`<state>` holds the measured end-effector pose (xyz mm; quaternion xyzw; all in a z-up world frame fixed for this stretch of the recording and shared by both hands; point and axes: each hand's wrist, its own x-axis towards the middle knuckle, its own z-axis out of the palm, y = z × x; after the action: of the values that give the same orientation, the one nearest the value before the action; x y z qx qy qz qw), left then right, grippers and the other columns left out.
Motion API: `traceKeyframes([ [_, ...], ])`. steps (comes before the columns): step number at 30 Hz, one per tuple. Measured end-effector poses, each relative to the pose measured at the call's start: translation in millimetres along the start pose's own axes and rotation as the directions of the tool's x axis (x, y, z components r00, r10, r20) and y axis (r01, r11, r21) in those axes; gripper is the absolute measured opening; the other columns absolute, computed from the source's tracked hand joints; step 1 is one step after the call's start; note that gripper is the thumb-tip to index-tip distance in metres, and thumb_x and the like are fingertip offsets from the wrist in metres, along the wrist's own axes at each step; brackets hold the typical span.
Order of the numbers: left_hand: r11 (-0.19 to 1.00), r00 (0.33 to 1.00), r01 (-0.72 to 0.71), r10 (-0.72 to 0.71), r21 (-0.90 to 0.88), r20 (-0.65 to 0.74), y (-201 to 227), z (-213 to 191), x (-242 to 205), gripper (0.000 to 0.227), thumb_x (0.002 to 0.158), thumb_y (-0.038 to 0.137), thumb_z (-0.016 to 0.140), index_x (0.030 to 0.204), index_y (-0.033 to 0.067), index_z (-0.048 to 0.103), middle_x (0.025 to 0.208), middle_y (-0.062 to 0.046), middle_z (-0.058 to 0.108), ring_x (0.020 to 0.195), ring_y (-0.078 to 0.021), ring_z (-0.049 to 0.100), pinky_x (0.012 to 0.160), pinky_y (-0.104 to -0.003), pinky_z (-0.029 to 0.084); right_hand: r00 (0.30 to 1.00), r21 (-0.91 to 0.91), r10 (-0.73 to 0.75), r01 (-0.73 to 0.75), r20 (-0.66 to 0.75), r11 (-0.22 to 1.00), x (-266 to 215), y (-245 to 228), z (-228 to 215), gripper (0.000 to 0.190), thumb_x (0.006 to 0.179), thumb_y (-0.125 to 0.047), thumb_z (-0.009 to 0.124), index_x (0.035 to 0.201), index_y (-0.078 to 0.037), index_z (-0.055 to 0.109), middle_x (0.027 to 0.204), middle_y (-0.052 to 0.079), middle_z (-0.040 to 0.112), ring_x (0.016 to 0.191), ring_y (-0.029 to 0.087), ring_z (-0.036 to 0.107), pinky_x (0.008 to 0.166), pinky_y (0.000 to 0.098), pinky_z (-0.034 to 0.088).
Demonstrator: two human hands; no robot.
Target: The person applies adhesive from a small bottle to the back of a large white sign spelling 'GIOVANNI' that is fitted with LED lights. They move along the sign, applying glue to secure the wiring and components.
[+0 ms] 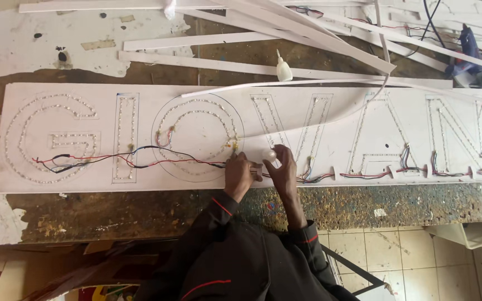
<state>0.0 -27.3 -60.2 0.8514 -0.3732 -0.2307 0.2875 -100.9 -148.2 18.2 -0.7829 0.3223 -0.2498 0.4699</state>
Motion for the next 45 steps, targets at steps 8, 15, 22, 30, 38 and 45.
traceKeyframes([
  [8, 0.999, 0.999, 0.011, -0.009, 0.051, -0.031, -22.0, 27.6, 6.5, 0.045, 0.058, 0.051, 0.094, 0.099, 0.0345, 0.083, 0.094, -0.007, 0.055, 0.097, -0.0321, 0.055, 0.090, -0.043, 0.045, 0.985, -0.357, 0.169, -0.145, 0.037, 0.923, -32.1, 5.1, -7.0, 0.009, 0.095, -0.008, 0.071, 0.104, -0.008, 0.070, 0.086, 0.007, 0.061, 0.081, 0.025, 0.067, 0.069, 0.0359, 0.059],
  [15, 0.992, 0.990, -0.093, 0.102, 0.091, -0.102, -34.3, 38.1, 4.5, 0.044, 0.062, 0.058, 0.091, 0.100, 0.0375, 0.082, 0.092, -0.006, 0.053, 0.095, -0.0308, 0.055, 0.088, -0.042, 0.046, 0.939, -0.525, 0.294, -0.162, 0.178, 0.835, -37.2, 8.9, 2.1, 0.015, 0.091, -0.031, 0.075, 0.103, -0.034, 0.082, 0.074, 0.003, 0.065, 0.067, 0.022, 0.064, 0.064, 0.0379, 0.051],
  [22, 0.959, 0.959, -0.276, 0.269, -0.070, -0.090, -13.4, -16.2, -11.0, 0.033, 0.085, 0.023, 0.083, 0.118, 0.0264, 0.081, 0.087, -0.002, 0.043, 0.085, -0.0259, 0.046, 0.084, -0.036, 0.043, 0.909, -0.617, 0.333, -0.114, 0.252, 0.779, -26.8, 15.1, 5.2, 0.017, 0.095, -0.037, 0.066, 0.096, -0.036, 0.082, 0.070, 0.008, 0.064, 0.068, 0.037, 0.068, 0.065, 0.0500, 0.054],
  [30, 0.968, 0.970, -0.218, 0.230, 0.127, -0.085, -25.8, 36.0, -11.1, 0.043, 0.074, 0.040, 0.088, 0.115, 0.0269, 0.079, 0.095, -0.002, 0.048, 0.091, -0.0247, 0.048, 0.086, -0.044, 0.045, 0.901, -0.676, 0.322, -0.045, 0.290, 0.735, -38.5, 65.0, 13.3, 0.021, 0.097, -0.038, 0.059, 0.097, -0.037, 0.081, 0.078, 0.008, 0.069, 0.077, 0.040, 0.070, 0.072, 0.0540, 0.057],
  [38, 0.959, 0.982, -0.053, 0.101, 0.278, -0.163, -2.6, 27.3, -5.5, 0.030, 0.070, 0.043, 0.090, 0.097, 0.0310, 0.080, 0.102, -0.003, 0.055, 0.099, -0.0261, 0.053, 0.089, -0.043, 0.043, 0.870, -0.681, 0.416, -0.137, 0.264, 0.719, -28.2, -3.6, 5.8, 0.023, 0.089, -0.032, 0.069, 0.109, -0.037, 0.080, 0.081, 0.006, 0.072, 0.084, 0.037, 0.072, 0.077, 0.0526, 0.058],
  [45, 0.993, 0.986, -0.081, 0.093, 0.092, -0.141, -24.3, 43.3, -6.1, 0.036, 0.067, 0.038, 0.093, 0.101, 0.0318, 0.081, 0.094, -0.009, 0.057, 0.091, -0.0344, 0.057, 0.082, -0.047, 0.049, 0.851, -0.734, 0.427, -0.076, 0.305, 0.675, -25.5, 25.2, 19.3, 0.026, 0.088, -0.023, 0.071, 0.110, -0.031, 0.080, 0.085, 0.006, 0.075, 0.088, 0.036, 0.074, 0.083, 0.0494, 0.059],
])
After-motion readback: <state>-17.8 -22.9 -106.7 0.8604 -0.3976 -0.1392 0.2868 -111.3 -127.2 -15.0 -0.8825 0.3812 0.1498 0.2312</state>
